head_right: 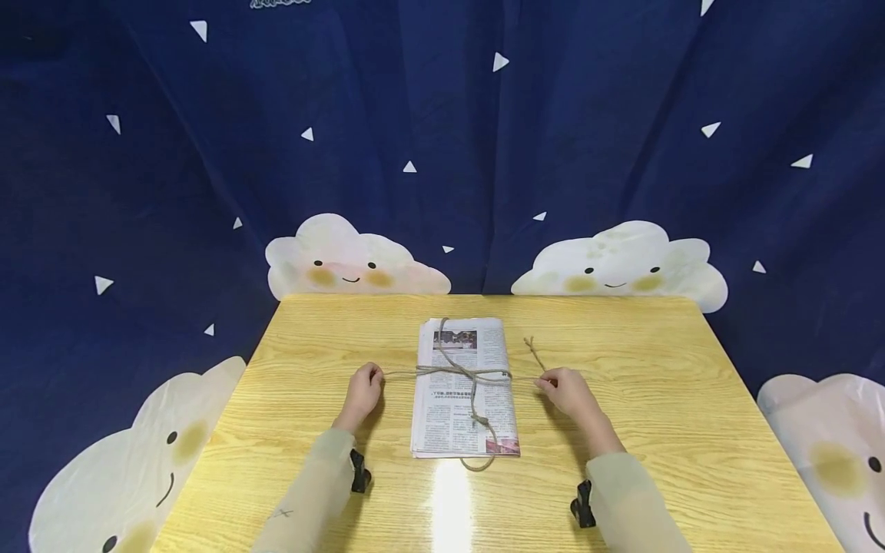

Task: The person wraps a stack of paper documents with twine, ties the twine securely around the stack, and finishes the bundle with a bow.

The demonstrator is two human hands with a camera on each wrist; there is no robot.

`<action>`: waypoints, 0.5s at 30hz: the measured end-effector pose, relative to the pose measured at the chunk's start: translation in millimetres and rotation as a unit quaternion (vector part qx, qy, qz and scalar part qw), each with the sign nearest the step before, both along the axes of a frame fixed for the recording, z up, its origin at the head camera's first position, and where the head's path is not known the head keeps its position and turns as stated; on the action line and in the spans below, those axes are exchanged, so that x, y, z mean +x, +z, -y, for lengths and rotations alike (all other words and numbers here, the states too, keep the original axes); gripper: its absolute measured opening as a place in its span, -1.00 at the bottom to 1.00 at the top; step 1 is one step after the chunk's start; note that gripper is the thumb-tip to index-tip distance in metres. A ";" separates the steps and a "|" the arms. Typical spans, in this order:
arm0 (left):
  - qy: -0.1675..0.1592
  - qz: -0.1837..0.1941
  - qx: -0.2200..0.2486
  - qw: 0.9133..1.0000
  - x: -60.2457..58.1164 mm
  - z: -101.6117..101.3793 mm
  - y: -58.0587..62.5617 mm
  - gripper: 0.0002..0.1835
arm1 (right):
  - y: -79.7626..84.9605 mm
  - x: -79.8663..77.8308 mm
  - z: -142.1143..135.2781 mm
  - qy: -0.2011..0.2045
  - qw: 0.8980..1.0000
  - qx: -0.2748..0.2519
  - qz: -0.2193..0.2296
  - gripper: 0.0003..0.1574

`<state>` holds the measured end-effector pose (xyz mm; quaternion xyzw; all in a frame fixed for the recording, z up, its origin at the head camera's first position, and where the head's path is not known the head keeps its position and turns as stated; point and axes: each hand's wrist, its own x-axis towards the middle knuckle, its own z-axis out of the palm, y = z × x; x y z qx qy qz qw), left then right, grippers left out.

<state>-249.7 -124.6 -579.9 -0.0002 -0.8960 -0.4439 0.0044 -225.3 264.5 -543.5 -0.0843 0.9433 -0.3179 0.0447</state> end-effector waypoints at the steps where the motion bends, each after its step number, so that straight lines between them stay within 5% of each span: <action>1: 0.009 0.003 0.001 1.000 0.1 2.9 0.2 -0.85 | -0.9 0.1 -2.2 -0.002 1.000 0.000 0.001 -0.70; 7: 0.067 -0.005 -0.052 0.996 3.9 13.7 -2.6 -0.86 | -10.5 3.4 -13.9 -0.015 1.000 0.010 -0.006 -0.71; 11: 0.088 -0.059 -0.142 0.984 8.5 11.6 -8.1 -0.90 | -17.8 6.3 -15.5 -0.016 1.000 0.024 -0.010 -0.71; 15: 0.079 -0.122 -0.175 0.974 9.6 -1.1 -10.8 -0.90 | -18.3 9.4 -12.2 -0.016 0.999 0.036 -0.007 -0.80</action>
